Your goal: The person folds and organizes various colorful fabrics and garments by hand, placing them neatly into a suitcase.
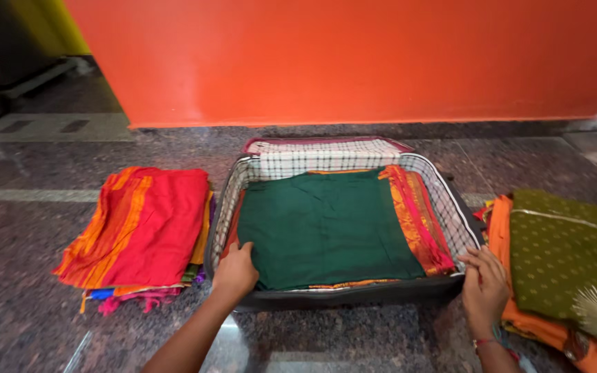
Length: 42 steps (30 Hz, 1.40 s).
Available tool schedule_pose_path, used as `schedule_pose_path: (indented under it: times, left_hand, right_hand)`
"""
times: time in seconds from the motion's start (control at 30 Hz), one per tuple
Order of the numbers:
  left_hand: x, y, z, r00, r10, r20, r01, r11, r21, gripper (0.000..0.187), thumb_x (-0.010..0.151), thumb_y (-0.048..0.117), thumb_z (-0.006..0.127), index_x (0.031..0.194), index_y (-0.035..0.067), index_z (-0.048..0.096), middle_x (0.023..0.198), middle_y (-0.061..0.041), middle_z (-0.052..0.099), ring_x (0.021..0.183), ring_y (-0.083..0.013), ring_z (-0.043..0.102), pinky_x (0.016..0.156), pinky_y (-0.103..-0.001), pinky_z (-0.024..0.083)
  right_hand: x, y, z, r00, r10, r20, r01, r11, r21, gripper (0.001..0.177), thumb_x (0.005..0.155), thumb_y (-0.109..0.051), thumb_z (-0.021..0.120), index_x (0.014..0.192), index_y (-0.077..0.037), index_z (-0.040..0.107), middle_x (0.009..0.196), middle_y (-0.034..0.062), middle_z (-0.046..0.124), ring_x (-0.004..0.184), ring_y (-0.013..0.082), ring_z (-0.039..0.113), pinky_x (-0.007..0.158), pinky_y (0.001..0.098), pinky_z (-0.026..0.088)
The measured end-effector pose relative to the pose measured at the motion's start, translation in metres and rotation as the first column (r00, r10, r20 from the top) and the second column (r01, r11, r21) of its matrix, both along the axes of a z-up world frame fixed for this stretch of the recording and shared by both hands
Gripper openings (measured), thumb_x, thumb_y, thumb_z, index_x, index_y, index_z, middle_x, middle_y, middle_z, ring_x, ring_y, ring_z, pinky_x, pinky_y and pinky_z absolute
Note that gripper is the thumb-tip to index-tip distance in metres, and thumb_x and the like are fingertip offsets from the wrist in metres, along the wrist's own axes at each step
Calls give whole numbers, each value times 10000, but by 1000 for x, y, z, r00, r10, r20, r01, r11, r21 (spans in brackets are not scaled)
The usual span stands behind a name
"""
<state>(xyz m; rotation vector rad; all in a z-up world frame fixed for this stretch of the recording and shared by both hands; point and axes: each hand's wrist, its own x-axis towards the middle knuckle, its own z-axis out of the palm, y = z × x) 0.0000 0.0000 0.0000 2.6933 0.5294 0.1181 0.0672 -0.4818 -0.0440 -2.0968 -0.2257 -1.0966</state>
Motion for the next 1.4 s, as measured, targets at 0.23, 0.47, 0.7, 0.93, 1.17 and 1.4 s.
schedule_pose_path:
  times: [0.23, 0.47, 0.7, 0.93, 1.17, 1.4]
  left_hand:
    - [7, 15, -17, 887, 31, 460, 106, 957, -268, 427, 798, 161, 785, 1221, 127, 735, 1186, -185, 695, 1073, -378, 697, 926, -447, 548]
    - [32, 48, -18, 949, 270, 165, 101, 236, -966, 372, 904, 162, 757, 1205, -54, 714, 1060, -136, 706, 826, -244, 721, 648, -289, 610]
    - [22, 56, -17, 831, -76, 551, 139, 988, -74, 434, 698, 45, 818, 1093, -99, 708, 1246, -297, 625, 1076, -453, 660, 875, -506, 549]
    - [9, 23, 13, 997, -28, -77, 30, 999, 35, 492, 881, 73, 678, 1353, 26, 548, 1391, -208, 578, 1168, -398, 669, 957, -476, 572]
    - [62, -12, 45, 929, -345, -131, 364, 915, 173, 777, 926, 368, 695, 1553, 122, 308, 1655, -126, 208, 1528, -359, 203, 1128, -647, 337]
    - [201, 7, -44, 963, -268, 16, 242, 893, 379, 775, 958, 317, 540, 1647, 121, 245, 1705, -76, 172, 1563, -306, 115, 1182, -612, 165]
  right_hand:
    - [-2, 18, 15, 950, -304, -71, 282, 933, -223, 174, 979, -93, 624, 1086, -106, 760, 1213, 80, 747, 1333, 284, 631, 1244, 517, 343]
    - [-26, 197, 78, 840, 331, -431, -465, 847, -257, 720, 797, -464, 789, 1372, -76, 592, 1352, 158, 639, 1280, 331, 576, 1151, 487, 344]
    - [0, 319, 30, 515, 172, -840, -805, 435, -404, 956, 787, -409, 705, 1636, -226, 306, 1685, 84, 302, 1528, 321, 312, 1153, 553, 347]
    - [43, 203, 63, 214, -389, -896, -819, 428, -381, 884, 901, -750, 417, 1573, -178, 369, 1689, 81, 234, 1562, 273, 230, 1257, 439, 246]
    - [48, 251, 83, 536, -267, -801, -700, 389, -598, 766, 944, -526, 587, 1576, -166, 346, 1695, 91, 175, 1573, 285, 149, 1214, 589, 272]
    - [134, 348, 21, 783, 97, -615, -617, 251, -746, 647, 1038, -406, 462, 1594, -138, 267, 1717, 99, 50, 1587, 332, 9, 1063, 847, 123]
